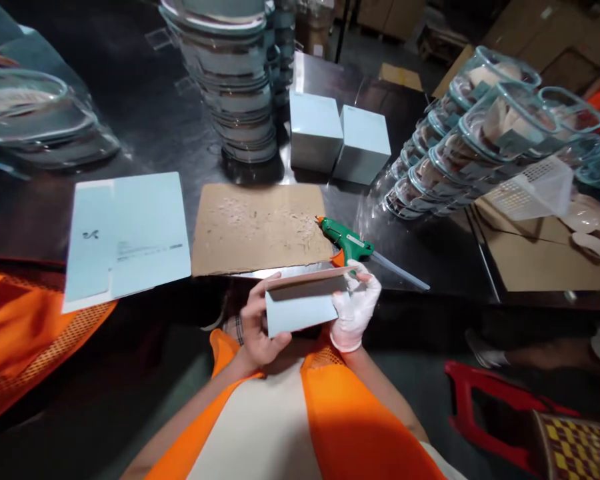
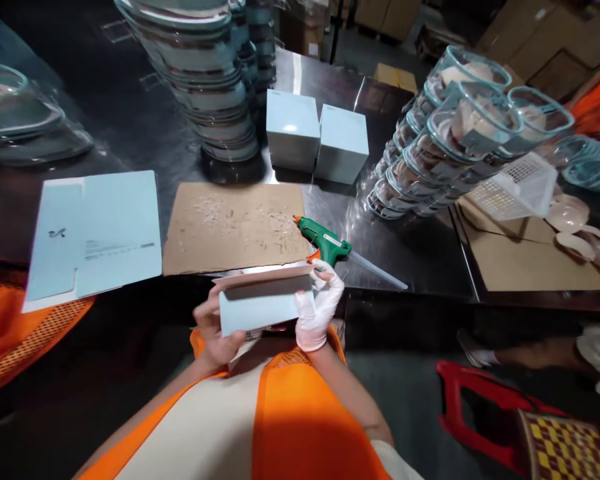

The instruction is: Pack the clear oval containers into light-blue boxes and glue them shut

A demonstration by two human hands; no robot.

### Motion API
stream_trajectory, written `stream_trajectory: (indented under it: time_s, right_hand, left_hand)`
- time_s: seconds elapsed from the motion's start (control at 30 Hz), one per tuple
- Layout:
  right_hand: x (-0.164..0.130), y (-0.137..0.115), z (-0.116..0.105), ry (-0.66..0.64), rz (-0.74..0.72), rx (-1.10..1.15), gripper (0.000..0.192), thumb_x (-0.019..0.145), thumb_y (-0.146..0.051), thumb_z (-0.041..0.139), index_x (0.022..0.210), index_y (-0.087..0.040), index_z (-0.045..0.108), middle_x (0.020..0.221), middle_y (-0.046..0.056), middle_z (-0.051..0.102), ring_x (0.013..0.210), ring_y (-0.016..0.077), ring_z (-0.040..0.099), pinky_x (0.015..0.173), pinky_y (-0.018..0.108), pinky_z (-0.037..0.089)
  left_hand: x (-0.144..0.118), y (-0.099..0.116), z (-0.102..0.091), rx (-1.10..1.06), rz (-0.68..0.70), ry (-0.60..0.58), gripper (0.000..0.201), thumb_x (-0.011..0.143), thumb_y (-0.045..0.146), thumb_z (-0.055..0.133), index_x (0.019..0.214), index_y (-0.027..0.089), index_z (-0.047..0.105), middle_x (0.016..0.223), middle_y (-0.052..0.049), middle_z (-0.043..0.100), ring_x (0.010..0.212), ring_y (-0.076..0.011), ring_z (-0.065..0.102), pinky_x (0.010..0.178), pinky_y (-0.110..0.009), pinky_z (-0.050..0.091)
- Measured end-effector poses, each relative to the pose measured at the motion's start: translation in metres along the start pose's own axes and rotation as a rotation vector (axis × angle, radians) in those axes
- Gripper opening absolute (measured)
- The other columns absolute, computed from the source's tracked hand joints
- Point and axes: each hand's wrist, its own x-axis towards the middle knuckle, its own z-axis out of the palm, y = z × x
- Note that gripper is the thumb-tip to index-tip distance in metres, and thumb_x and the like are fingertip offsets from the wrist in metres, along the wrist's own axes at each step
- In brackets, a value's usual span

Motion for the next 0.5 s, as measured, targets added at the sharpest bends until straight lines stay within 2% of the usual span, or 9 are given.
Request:
stream_trajectory:
  time_s: [0.03,0.07,0.13,0.2,0.27,0.33,0.4,0.43,0.5]
  right_hand:
    - [0.000,0.001,0.001,0.037,-0.001,0.025,0.057,0.088,-0.051,0.069,0.135,-0.028,0.049,0.145,0.016,0.062,0.129,0.0301,0.069,0.108,0.049,0.059]
    - [0.000,0.003,0.000,0.044,0.003,0.034,0.059,0.087,-0.049,0.070,0.138,-0.028,0.047,0.144,0.016,0.062,0.126,0.0289,0.070,0.106,0.048,0.060]
    - [0.004,0.006,-0.009,-0.022,0.017,0.000,0.055,0.090,-0.047,0.067,0.138,-0.027,0.049,0.139,0.014,0.065,0.119,0.0263,0.072,0.103,0.045,0.060]
    - [0.016,0.006,-0.025,-0.088,0.003,-0.152,0.044,0.096,-0.050,0.062,0.131,-0.024,0.058,0.130,0.014,0.070,0.112,0.0255,0.072,0.102,0.043,0.059]
    - [0.039,0.002,-0.042,-0.100,0.015,-0.449,0.039,0.100,-0.055,0.055,0.116,-0.022,0.067,0.119,0.015,0.074,0.111,0.0285,0.072,0.104,0.045,0.057]
    - [0.067,-0.003,-0.050,-0.138,0.142,-0.780,0.044,0.099,-0.062,0.055,0.105,-0.021,0.070,0.112,0.016,0.075,0.112,0.0333,0.072,0.106,0.049,0.054]
    - [0.091,-0.004,-0.048,-0.250,0.356,-0.986,0.043,0.091,-0.062,0.069,0.101,-0.020,0.071,0.110,0.017,0.077,0.113,0.0363,0.074,0.105,0.049,0.054]
    - [0.100,-0.003,-0.045,-0.283,0.455,-0.985,0.040,0.084,-0.056,0.079,0.099,-0.020,0.071,0.108,0.017,0.077,0.113,0.0365,0.074,0.104,0.047,0.054]
    - [0.110,0.002,-0.039,-0.262,0.586,-0.803,0.033,0.067,-0.038,0.090,0.087,-0.020,0.070,0.094,0.013,0.078,0.105,0.0346,0.076,0.098,0.042,0.056]
  left_hand:
    - [0.003,0.003,0.000,-0.040,0.078,0.000,0.067,0.098,0.070,0.065,0.152,0.047,0.032,0.148,-0.012,0.059,0.143,-0.0347,0.061,0.113,-0.063,0.053]
    - [0.006,0.005,-0.002,-0.054,0.156,-0.029,0.069,0.098,0.061,0.070,0.154,0.047,0.032,0.149,-0.012,0.060,0.142,-0.0332,0.061,0.111,-0.059,0.055]
    - [0.007,0.004,-0.012,0.021,0.238,-0.120,0.058,0.097,0.048,0.078,0.146,0.040,0.051,0.145,-0.013,0.063,0.133,-0.0304,0.067,0.101,-0.047,0.060]
    - [0.004,-0.002,-0.026,0.145,0.192,-0.091,0.036,0.093,0.044,0.083,0.122,0.028,0.068,0.131,-0.012,0.069,0.117,-0.0273,0.073,0.092,-0.039,0.061]
    - [0.002,-0.009,-0.038,0.201,0.053,0.083,0.033,0.092,0.050,0.083,0.108,0.023,0.071,0.116,-0.009,0.070,0.108,-0.0257,0.072,0.091,-0.038,0.060]
    - [0.002,-0.013,-0.043,0.209,-0.037,0.205,0.037,0.091,0.055,0.082,0.105,0.023,0.071,0.107,-0.006,0.070,0.109,-0.0261,0.070,0.095,-0.040,0.058]
    - [0.006,-0.015,-0.042,0.209,-0.054,0.226,0.039,0.089,0.058,0.082,0.105,0.024,0.072,0.104,-0.005,0.070,0.113,-0.0271,0.068,0.100,-0.041,0.056]
    - [0.009,-0.015,-0.041,0.204,-0.058,0.225,0.039,0.089,0.058,0.082,0.106,0.024,0.073,0.105,-0.005,0.071,0.114,-0.0271,0.068,0.100,-0.040,0.055]
    - [0.015,-0.017,-0.039,0.184,-0.115,0.233,0.037,0.091,0.057,0.081,0.106,0.024,0.074,0.108,-0.006,0.071,0.109,-0.0252,0.068,0.096,-0.037,0.055]
